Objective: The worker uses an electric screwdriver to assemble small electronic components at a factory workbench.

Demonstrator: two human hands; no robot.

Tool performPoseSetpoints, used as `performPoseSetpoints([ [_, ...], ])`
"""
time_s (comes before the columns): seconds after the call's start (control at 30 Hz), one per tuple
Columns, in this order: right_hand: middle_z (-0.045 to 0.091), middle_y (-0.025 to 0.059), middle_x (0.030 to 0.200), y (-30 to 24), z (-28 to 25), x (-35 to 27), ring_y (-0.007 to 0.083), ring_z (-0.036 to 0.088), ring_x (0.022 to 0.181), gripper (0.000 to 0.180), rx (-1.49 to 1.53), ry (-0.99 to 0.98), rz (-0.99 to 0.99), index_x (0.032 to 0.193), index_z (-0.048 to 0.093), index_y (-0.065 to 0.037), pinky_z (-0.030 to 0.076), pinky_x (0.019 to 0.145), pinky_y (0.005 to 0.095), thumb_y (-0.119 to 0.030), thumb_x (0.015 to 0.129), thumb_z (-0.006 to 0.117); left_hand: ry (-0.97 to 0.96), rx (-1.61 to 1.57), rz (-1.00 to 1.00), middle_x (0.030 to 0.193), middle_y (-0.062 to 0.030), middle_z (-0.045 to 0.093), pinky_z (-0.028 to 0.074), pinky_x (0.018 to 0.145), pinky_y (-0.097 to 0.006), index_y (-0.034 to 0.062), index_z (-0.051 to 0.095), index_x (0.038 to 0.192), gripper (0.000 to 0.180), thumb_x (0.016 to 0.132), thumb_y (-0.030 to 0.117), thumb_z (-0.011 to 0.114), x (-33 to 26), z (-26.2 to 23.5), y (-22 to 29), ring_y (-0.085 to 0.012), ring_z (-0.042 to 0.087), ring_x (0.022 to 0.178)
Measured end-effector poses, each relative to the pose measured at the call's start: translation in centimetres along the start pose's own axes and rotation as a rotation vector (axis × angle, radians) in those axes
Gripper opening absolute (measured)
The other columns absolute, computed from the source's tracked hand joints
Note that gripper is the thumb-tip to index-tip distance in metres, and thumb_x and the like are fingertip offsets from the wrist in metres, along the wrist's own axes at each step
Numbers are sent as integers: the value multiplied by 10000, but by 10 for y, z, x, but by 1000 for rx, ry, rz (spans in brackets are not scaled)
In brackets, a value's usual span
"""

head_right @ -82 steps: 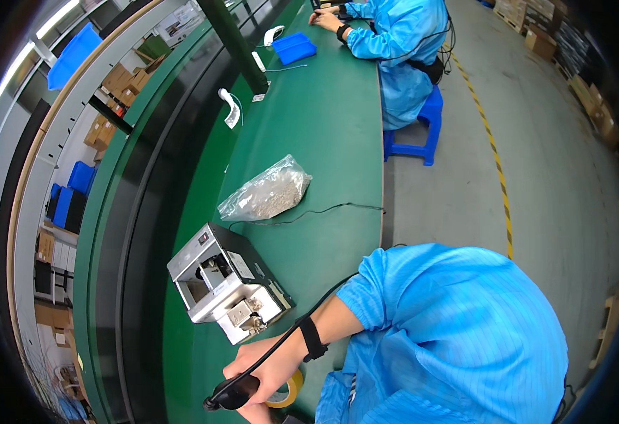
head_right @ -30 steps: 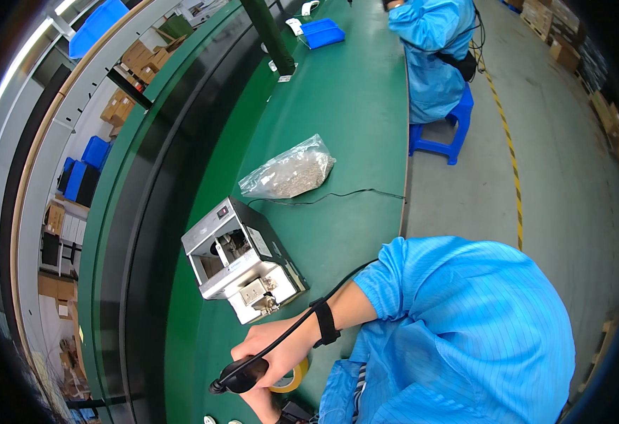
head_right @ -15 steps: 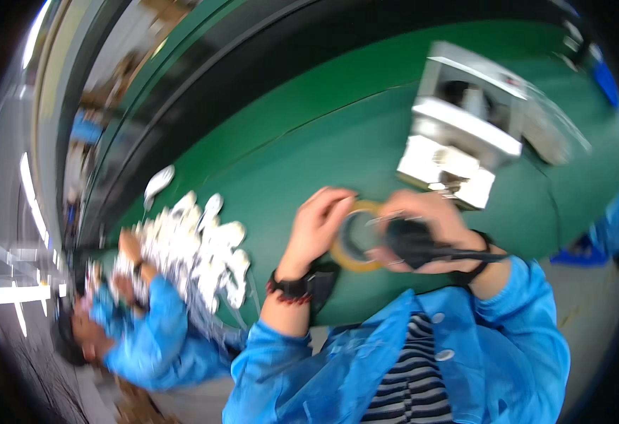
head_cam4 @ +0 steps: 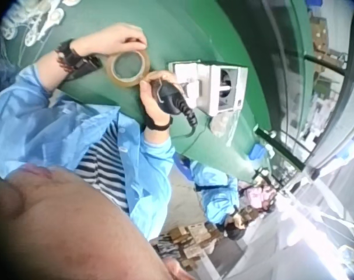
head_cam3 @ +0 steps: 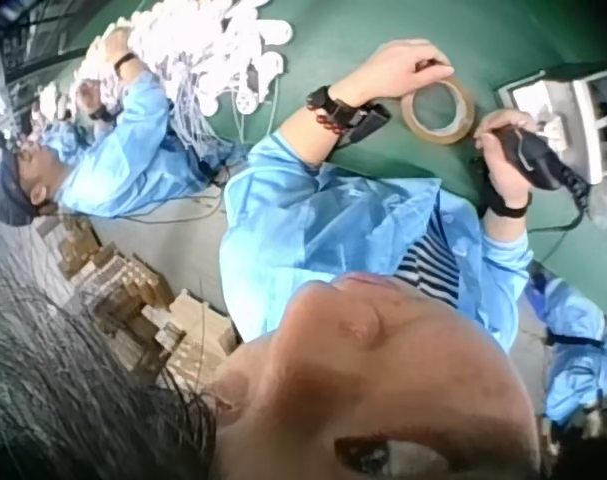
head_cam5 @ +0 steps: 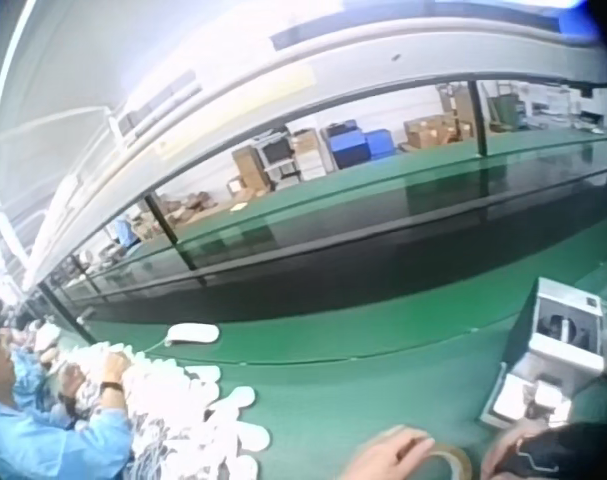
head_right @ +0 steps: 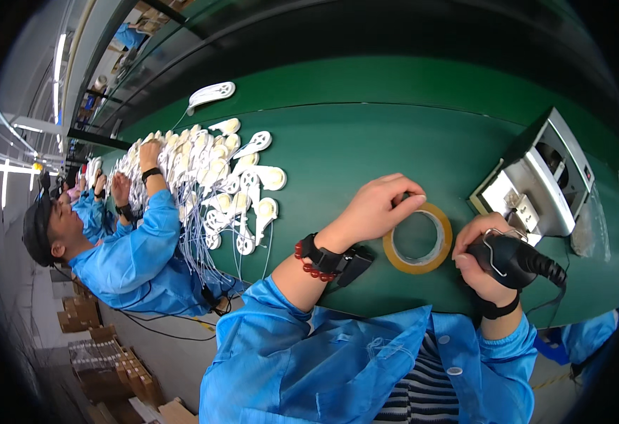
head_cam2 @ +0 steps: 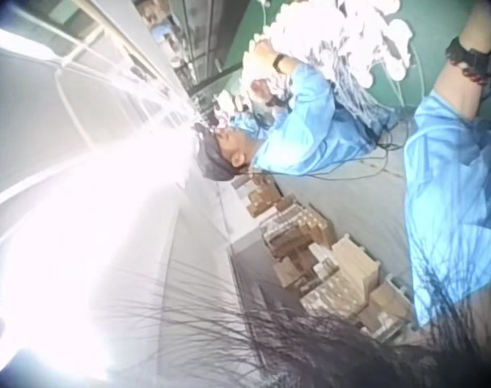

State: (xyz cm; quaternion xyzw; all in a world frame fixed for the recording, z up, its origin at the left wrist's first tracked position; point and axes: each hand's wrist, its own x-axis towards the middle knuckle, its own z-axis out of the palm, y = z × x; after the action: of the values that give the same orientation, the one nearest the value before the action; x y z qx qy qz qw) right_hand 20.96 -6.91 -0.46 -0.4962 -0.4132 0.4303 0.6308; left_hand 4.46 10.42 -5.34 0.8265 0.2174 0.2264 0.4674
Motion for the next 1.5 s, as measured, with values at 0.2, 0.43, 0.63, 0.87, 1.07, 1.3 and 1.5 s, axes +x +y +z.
performPoseSetpoints([
  [0.2, 565, 76, 801, 3, -2, -3, 129, 559, 693, 314, -13, -15, -33, 949, 494, -35, 465, 636, 250, -137, 799, 751, 13, 6, 29, 823, -60, 624, 448, 584, -325, 74, 688, 962, 178, 913, 241, 652, -1, 3, 0, -182, 534, 625],
  [0.43, 580, 77, 817, 5, -2, -7, 137, 565, 699, 298, 20, -17, -13, 989, 519, -38, 472, 644, 262, -46, 790, 741, -43, 23, 0, 812, -64, 614, 455, 597, -321, 63, 688, 997, 202, 911, 243, 656, -2, 0, 1, -185, 545, 638],
  [0.63, 624, 57, 867, 10, -1, 5, 134, 621, 748, 355, -167, -25, -128, 1004, 615, -36, 505, 666, 275, -11, 705, 805, -122, 5, -62, 1106, -99, 608, 523, 729, -263, 36, 658, 1140, 255, 934, 185, 653, 3, -22, 5, -157, 629, 858],
  [0.87, 676, 56, 748, -7, -11, 11, 191, 663, 647, 317, -307, -136, -226, 980, 624, -70, 508, 590, 315, -212, 744, 781, 101, 396, 7, 1097, -152, 653, 490, 901, -370, 7, 657, 1098, 229, 898, 117, 675, 47, -120, -11, -301, 624, 1018],
  [1.07, 628, 83, 648, -8, 2, 2, 246, 624, 580, 301, -166, -40, -328, 862, 566, -32, 466, 542, 356, -253, 806, 763, 160, 1352, 71, 1002, -173, 642, 508, 790, -452, 44, 679, 972, 244, 882, 264, 625, 74, -261, -95, -321, 606, 868],
  [1.3, 607, 117, 640, 0, 6, 4, 296, 609, 603, 337, -211, 14, -452, 808, 514, -9, 457, 554, 371, -248, 814, 751, 166, 1690, -236, 1176, -103, 634, 572, 746, -430, 129, 645, 1146, 311, 867, 222, 542, 90, -271, -145, -329, 677, 920],
  [1.5, 590, 183, 638, -11, -1, 5, 351, 606, 601, 422, -146, 66, -469, 782, 577, -25, 456, 542, 404, -387, 788, 792, 219, 1562, -86, 1270, -112, 595, 562, 807, -405, 129, 608, 1227, 343, 912, 232, 522, 97, -298, -197, -296, 659, 1007],
])
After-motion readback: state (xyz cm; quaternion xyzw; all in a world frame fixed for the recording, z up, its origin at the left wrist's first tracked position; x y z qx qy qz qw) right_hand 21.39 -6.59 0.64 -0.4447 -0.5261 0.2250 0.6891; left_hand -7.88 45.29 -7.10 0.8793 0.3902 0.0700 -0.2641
